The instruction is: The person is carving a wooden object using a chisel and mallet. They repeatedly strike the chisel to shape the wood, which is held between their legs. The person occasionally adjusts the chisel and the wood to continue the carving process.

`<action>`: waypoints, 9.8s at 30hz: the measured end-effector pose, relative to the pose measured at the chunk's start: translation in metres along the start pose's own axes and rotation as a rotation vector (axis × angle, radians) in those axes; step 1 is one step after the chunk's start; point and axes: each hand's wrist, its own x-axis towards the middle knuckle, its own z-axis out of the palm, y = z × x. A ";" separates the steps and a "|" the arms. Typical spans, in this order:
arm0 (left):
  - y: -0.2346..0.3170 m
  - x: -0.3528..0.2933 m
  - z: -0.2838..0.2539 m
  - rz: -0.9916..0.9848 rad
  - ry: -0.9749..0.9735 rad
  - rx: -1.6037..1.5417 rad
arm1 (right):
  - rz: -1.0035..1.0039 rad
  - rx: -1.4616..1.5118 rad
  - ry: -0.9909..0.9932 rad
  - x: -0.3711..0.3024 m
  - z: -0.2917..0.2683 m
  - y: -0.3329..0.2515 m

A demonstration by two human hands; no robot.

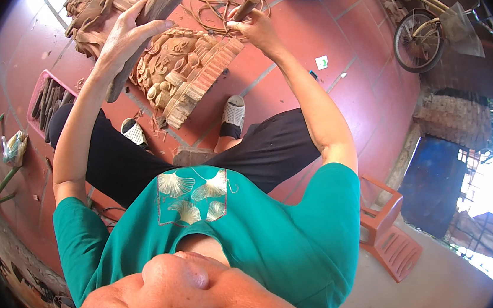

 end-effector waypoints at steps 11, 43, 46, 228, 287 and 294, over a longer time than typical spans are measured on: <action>-0.014 0.017 0.003 -0.039 -0.089 0.045 | 0.140 -0.042 0.022 0.012 0.000 0.002; 0.002 0.036 0.034 0.317 -0.104 0.159 | 0.012 -0.464 -0.020 0.016 0.014 0.015; -0.022 0.040 0.041 0.318 -0.231 0.553 | -0.011 -0.432 0.002 0.016 0.015 0.018; -0.024 -0.045 -0.009 0.107 -0.159 0.259 | -0.351 -0.498 -0.078 0.001 0.053 -0.007; -0.035 -0.048 -0.015 -0.056 -0.217 0.432 | -0.364 -0.723 -0.307 0.013 0.076 0.000; -0.028 -0.042 -0.022 0.058 -0.122 0.224 | -0.313 -0.562 -0.224 0.021 0.050 0.002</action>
